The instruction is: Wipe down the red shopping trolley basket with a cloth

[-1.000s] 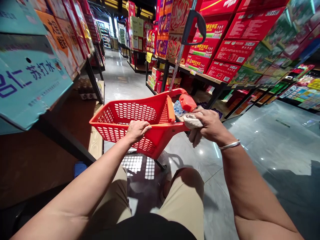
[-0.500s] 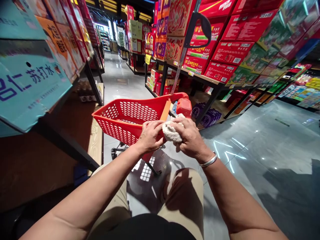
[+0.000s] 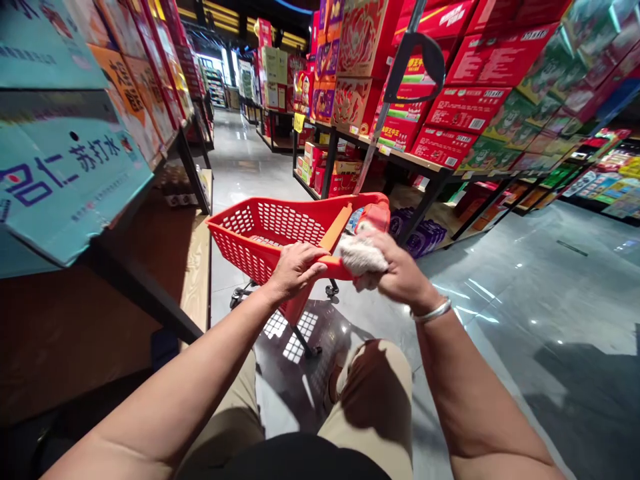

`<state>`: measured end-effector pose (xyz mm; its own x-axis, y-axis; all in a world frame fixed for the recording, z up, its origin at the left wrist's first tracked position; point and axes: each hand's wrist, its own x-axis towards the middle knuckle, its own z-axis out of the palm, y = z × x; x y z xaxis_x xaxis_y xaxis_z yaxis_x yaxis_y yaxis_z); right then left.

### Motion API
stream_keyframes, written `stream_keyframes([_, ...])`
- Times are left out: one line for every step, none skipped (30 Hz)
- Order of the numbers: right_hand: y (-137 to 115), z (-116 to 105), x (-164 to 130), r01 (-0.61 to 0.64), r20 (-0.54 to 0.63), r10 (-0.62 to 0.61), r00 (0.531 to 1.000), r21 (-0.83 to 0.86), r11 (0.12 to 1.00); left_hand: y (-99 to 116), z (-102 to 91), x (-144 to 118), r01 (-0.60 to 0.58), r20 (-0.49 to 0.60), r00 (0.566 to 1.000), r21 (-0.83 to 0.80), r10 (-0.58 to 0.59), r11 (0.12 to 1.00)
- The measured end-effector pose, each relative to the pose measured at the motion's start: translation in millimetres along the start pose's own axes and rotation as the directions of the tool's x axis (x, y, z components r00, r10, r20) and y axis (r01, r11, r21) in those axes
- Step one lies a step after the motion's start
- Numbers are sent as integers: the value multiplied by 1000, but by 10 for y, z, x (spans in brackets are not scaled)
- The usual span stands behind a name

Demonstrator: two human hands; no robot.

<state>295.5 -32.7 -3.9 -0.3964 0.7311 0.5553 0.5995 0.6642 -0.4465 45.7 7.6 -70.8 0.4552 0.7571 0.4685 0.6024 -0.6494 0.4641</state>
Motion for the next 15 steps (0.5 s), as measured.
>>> stream_keyframes([-89,42,-14,34,46,-33,998,-16,999,-6,-8,-11,-6,-3,1000,-6,6,1000])
stream_keyframes([-159,66,-24,66,81,-63,995,-28,997,-10,-19,-22,-10,-3,1000,-9,10,1000])
stream_keyframes([-200,70,-27,91,103,-87,991,-31,995,-12,-34,-32,-14,2,1000,-10,14,1000])
stream_keyframes([-206,52,-23,103,112,-99,989,-26,994,-13,-50,-42,-19,11,1000,-11,19,1000])
stream_keyframes([-175,16,-10,102,107,-99,989,-22,995,-11,-65,-52,-23,23,999,-12,24,1000])
stream_keyframes([-109,-35,15,91,94,-88,992,-32,995,-8,-80,-61,-29,36,999,-14,30,999])
stream_keyframes([-12,-93,52,74,76,-69,995,-60,995,-3,-91,-71,-35,48,998,-17,36,999])
stream_keyframes([108,-154,103,53,50,-48,998,-97,994,4,-100,-81,-40,57,998,-19,41,999])
stream_keyframes([246,-210,169,26,20,-23,1000,-128,991,11,-106,-93,-42,60,997,-21,43,999])
stream_keyframes([391,-259,251,-11,-7,10,1000,-143,990,21,-109,-105,-41,60,997,-22,42,999])
stream_keyframes([538,-297,345,-56,-27,53,998,-141,988,31,-110,-119,-39,57,998,-25,41,999])
stream_keyframes([676,-323,449,-106,-47,101,994,-127,986,42,-110,-133,-37,52,998,-29,39,999])
stream_keyframes([797,-338,557,-156,-67,149,987,-112,981,54,-110,-146,-34,47,998,-34,36,999])
stream_keyframes([892,-342,661,-199,-84,191,978,-104,974,65,-109,-159,-32,42,999,-40,34,999])
stream_keyframes([954,-339,753,-233,-89,224,971,-105,967,74,-109,-170,-29,40,999,-45,31,999])
